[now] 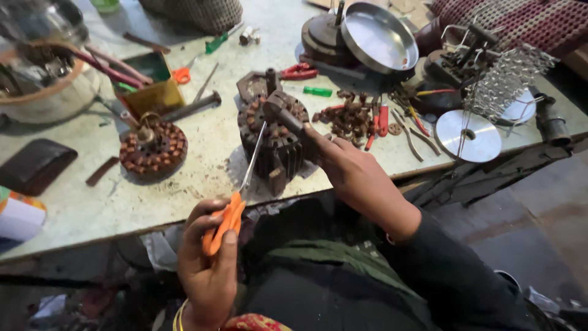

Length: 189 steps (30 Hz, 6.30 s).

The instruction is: The person uses a screwdriver and pliers to remove copper windings from a motor stator. They repeatedly pry and pull the windings out of the slots, then use scissors to cut remaining wire ends.

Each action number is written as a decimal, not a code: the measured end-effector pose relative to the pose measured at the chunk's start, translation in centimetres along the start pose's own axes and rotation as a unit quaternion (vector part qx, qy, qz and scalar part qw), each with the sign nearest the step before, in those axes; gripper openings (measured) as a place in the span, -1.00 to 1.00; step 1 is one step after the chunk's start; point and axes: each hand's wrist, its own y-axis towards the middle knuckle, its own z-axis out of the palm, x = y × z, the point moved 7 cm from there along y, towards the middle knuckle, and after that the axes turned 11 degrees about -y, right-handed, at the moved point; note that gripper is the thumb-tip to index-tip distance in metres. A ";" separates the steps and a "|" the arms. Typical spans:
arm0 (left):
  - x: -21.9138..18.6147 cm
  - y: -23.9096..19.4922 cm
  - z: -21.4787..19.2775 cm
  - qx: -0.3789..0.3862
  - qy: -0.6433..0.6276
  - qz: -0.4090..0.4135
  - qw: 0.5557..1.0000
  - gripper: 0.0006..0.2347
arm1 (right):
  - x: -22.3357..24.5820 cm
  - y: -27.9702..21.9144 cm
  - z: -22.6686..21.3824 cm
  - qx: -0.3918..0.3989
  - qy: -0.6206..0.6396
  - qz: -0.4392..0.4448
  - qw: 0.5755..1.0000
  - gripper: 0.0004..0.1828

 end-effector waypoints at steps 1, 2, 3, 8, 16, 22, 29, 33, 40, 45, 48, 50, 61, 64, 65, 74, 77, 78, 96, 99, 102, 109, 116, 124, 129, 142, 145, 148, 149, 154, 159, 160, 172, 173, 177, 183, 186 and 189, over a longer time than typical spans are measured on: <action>0.2 0.3 -0.2 -0.009 -0.009 -0.006 1.000 -0.75 | -0.4 -0.1 -0.4 0.002 -0.016 0.017 1.000 -0.27; 0.2 0.3 -0.2 -0.008 -0.017 -0.004 1.000 -0.75 | 0.1 -0.7 -1.8 -0.073 0.024 -0.032 0.997 -0.28; 0.3 0.3 -0.4 -0.007 -0.024 -0.002 1.000 -0.75 | 0.5 -1.4 -3.2 -0.147 0.063 -0.080 0.984 -0.30; 0.5 -0.1 -0.9 -0.005 -0.017 -0.011 1.000 -0.76 | 1.1 -1.2 -1.4 -0.155 0.110 -0.051 0.980 -0.24; 0.4 0.4 -1.9 -0.021 -0.044 -0.008 0.999 -0.73 | -0.7 -2.4 -3.2 -0.179 0.101 -0.067 0.976 -0.24; 0.2 0.7 -2.1 -0.015 0.006 -0.019 1.000 -0.77 | 1.2 0.3 0.5 -0.008 0.033 -0.090 0.995 -0.14; 0.0 0.9 -2.5 -0.026 -0.008 0.001 1.000 -0.73 | -1.1 -1.8 -3.8 -0.172 0.117 -0.022 0.978 -0.30; -0.2 1.0 -2.7 -0.016 -0.002 0.008 1.000 -0.73 | 0.5 0.3 -0.1 -0.051 0.080 0.008 0.996 -0.18; -0.1 1.2 -2.9 -0.049 -0.006 -0.001 0.999 -0.73 | 0.7 -1.9 -4.4 -0.203 0.113 -0.115 0.966 -0.29; -0.4 1.1 -2.8 -0.025 0.004 0.002 1.000 -0.71 | 0.8 -0.4 -1.5 -0.108 0.140 -0.025 0.984 -0.29; -0.8 1.5 -2.4 -0.025 0.034 -0.001 0.999 -0.71 | 1.1 0.7 -0.4 -0.014 0.042 -0.043 0.998 -0.31; -0.9 2.0 -2.3 -0.023 0.043 -0.001 0.999 -0.72 | 0.6 0.7 -1.4 -0.045 0.042 -0.045 0.997 -0.32; -1.8 2.5 -1.5 0.103 0.175 0.045 0.978 -0.74 | -0.6 0.6 1.8 -0.025 0.031 -0.046 0.998 -0.15; -1.9 2.6 -1.5 0.129 0.195 0.056 0.971 -0.72 | -1.5 -0.1 2.1 -0.030 0.005 -0.035 0.999 -0.28; -2.0 2.6 -1.3 0.158 0.195 0.069 0.965 -0.71 | -1.7 -0.4 2.1 -0.042 0.010 -0.024 0.999 -0.29; -0.9 2.0 -2.5 0.236 0.181 0.115 0.948 -0.75 | -1.6 -1.3 3.3 -0.055 -0.002 0.001 0.998 -0.26; 1.7 1.9 -5.8 0.073 0.053 0.025 0.996 -0.78 | -1.6 -1.6 4.0 -0.049 -0.012 0.008 0.999 -0.27; 2.9 1.9 -7.2 0.000 -0.043 -0.008 0.999 -0.78 | -1.6 -1.6 4.0 -0.057 0.004 0.000 0.998 -0.27; 5.0 2.5 -10.3 -0.100 -0.196 -0.064 0.973 -0.64 | -0.2 -1.6 0.3 -0.104 0.067 -0.053 0.991 -0.29; 4.3 2.4 -9.7 -0.063 -0.154 -0.046 0.985 -0.68 | 1.1 -2.6 -1.6 -0.160 0.108 -0.074 0.978 -0.31; 3.5 2.5 -9.1 -0.020 -0.093 -0.011 0.995 -0.70 | 2.2 -1.3 -1.0 -0.132 0.118 -0.062 0.982 -0.27; 1.8 2.1 -7.9 0.027 0.080 -0.004 0.996 -0.77 | 1.0 -0.1 -1.2 -0.044 0.066 -0.021 0.997 -0.25; 1.0 2.8 -7.4 0.015 0.090 -0.017 0.996 -0.74 | -0.3 0.6 3.4 0.046 0.025 0.029 0.998 -0.15; 7.6 3.6 -11.8 -0.210 -0.373 -0.130 0.894 -0.64 | -3.2 0.0 6.4 -0.039 0.125 0.037 0.991 -0.24; 13.3 2.7 -14.7 -0.224 -0.496 -0.185 0.818 -0.64 | -4.7 -0.1 8.1 -0.037 0.105 0.053 0.992 -0.23; 18.5 -1.2 -12.1 -0.304 -0.455 -0.209 0.811 -0.63 | -4.9 -0.2 8.8 -0.045 0.122 0.069 0.989 -0.20; 15.8 0.4 -12.3 -0.289 -0.447 -0.153 0.833 -0.60 | -4.6 -0.1 8.7 -0.061 0.108 0.047 0.991 -0.18; 12.4 2.1 -12.5 -0.254 -0.525 -0.094 0.807 -0.62 | -4.5 -0.2 8.4 -0.071 0.109 0.030 0.991 -0.19; 11.3 2.3 -12.6 -0.252 -0.512 -0.082 0.817 -0.62 | -4.3 -0.2 8.0 -0.082 0.128 0.009 0.988 -0.21; 6.4 2.2 -12.2 -0.186 -0.391 -0.043 0.901 -0.58 | -4.8 -1.7 7.0 -0.114 0.172 0.040 0.978 -0.28; 5.0 0.8 -12.7 -0.173 -0.221 -0.017 0.960 -0.62 | -7.2 -5.8 7.4 -0.140 0.206 0.114 0.962 -0.23; 5.6 1.2 -12.3 -0.171 -0.226 -0.017 0.959 -0.62 | -7.8 -6.9 7.0 -0.154 0.221 0.113 0.956 -0.24; 7.7 0.8 -4.7 -0.102 -0.209 -0.038 0.972 -0.69 | -12.2 -16.5 10.9 -0.091 0.463 0.276 0.838 -0.54; 7.5 1.0 -4.6 -0.101 -0.205 -0.035 0.973 -0.69 | -12.4 -16.8 10.9 -0.095 0.456 0.261 0.846 -0.55; 5.9 1.6 -5.6 -0.098 -0.183 -0.027 0.978 -0.71 | -12.9 -18.6 12.1 -0.101 0.429 0.242 0.865 -0.56; 5.4 3.3 -6.1 -0.099 -0.182 -0.021 0.978 -0.72 | -13.0 -19.9 14.0 -0.060 0.432 0.273 0.857 -0.55; 5.0 3.9 -6.2 -0.095 -0.182 -0.020 0.979 -0.73 | -12.7 -20.0 14.5 -0.045 0.440 0.270 0.855 -0.54; 4.4 4.6 -6.2 -0.093 -0.184 -0.018 0.978 -0.73 | -12.5 -19.1 13.9 -0.050 0.400 0.246 0.881 -0.54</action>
